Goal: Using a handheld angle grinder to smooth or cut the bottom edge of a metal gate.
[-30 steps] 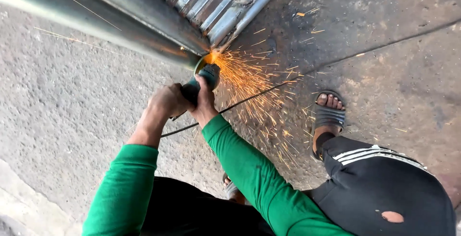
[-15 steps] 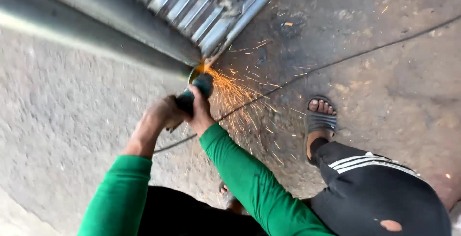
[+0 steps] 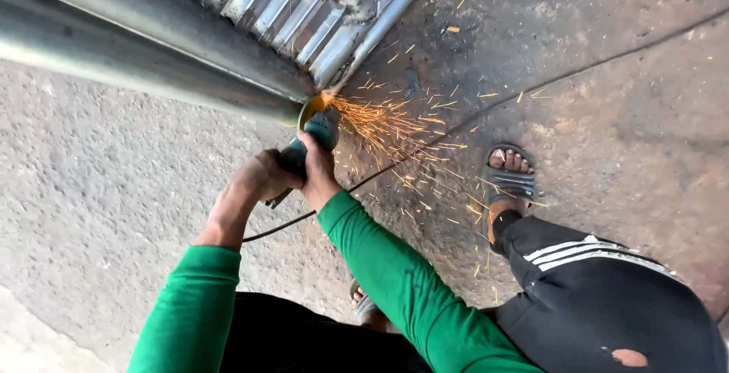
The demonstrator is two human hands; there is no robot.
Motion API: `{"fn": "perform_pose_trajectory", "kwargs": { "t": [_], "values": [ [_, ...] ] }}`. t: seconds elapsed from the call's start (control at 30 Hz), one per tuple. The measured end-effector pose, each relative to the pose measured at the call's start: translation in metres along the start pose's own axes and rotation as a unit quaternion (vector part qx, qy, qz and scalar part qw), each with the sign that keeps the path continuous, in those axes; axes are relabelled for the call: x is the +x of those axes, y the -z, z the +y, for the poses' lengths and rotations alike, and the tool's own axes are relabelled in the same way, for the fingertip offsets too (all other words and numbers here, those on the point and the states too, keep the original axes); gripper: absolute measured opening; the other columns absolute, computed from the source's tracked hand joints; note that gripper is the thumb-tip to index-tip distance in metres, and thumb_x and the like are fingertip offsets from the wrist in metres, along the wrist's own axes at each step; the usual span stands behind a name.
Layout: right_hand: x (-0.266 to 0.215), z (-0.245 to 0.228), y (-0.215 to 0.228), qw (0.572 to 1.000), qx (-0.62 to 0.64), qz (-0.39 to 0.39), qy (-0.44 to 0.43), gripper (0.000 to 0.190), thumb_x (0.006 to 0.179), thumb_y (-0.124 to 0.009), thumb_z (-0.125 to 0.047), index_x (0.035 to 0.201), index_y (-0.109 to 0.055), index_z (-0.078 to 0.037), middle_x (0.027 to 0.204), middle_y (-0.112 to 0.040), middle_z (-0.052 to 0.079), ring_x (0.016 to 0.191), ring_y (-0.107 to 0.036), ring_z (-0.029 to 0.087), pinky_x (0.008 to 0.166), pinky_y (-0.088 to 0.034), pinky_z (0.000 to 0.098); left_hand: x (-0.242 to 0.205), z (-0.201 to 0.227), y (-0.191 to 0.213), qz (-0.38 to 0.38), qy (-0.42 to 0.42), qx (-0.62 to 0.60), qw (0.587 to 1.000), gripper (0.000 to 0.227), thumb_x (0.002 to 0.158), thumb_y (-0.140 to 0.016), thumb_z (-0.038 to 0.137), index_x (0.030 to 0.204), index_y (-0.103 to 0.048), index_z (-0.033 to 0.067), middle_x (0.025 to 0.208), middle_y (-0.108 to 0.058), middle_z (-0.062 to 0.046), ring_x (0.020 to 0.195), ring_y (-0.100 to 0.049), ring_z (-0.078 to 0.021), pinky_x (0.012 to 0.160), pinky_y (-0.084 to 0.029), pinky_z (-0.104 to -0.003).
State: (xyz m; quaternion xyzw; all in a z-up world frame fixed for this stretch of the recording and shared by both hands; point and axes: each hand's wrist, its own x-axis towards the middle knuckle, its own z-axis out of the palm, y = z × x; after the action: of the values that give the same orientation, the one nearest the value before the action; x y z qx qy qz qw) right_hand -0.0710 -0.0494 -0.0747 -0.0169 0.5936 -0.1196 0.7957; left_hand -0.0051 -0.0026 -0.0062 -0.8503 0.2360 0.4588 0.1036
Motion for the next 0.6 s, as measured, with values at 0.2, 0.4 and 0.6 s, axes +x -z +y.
{"fn": "perform_pose_trajectory", "kwargs": {
  "t": [0.2,0.4,0.6],
  "values": [
    [0.01,0.005,0.004,1.0,-0.023,-0.008,0.019,0.085,0.072,-0.085,-0.042,0.14,-0.051,-0.004,0.132,-0.056,0.021,0.124,-0.056,0.035,0.097,-0.046,0.0509,0.007,-0.004,-0.01,0.031,-0.02,-0.019,0.999,0.08,0.062,-0.087,0.052,0.124,-0.07,0.0034,0.109,-0.074,-0.026,0.11,-0.07,-0.0435,0.088,-0.058,-0.055],
    [0.008,0.0,0.005,1.0,-0.025,-0.002,0.01,0.079,0.075,-0.086,-0.039,0.136,-0.054,-0.001,0.126,-0.058,0.022,0.119,-0.059,0.036,0.096,-0.047,0.0521,0.011,-0.002,-0.014,0.016,-0.006,-0.016,1.0,0.082,0.061,-0.088,0.054,0.123,-0.07,0.0049,0.107,-0.074,-0.025,0.105,-0.072,-0.0422,0.084,-0.061,-0.053],
    [-0.016,-0.009,-0.001,0.999,-0.024,-0.007,0.029,0.081,0.073,-0.085,-0.037,0.136,-0.053,0.002,0.125,-0.058,0.022,0.118,-0.06,0.035,0.095,-0.047,0.0517,0.007,-0.003,-0.004,0.016,-0.005,-0.026,1.0,0.083,0.058,-0.088,0.054,0.122,-0.07,0.0041,0.105,-0.074,-0.025,0.103,-0.072,-0.0418,0.079,-0.062,-0.052]
  ]
}}
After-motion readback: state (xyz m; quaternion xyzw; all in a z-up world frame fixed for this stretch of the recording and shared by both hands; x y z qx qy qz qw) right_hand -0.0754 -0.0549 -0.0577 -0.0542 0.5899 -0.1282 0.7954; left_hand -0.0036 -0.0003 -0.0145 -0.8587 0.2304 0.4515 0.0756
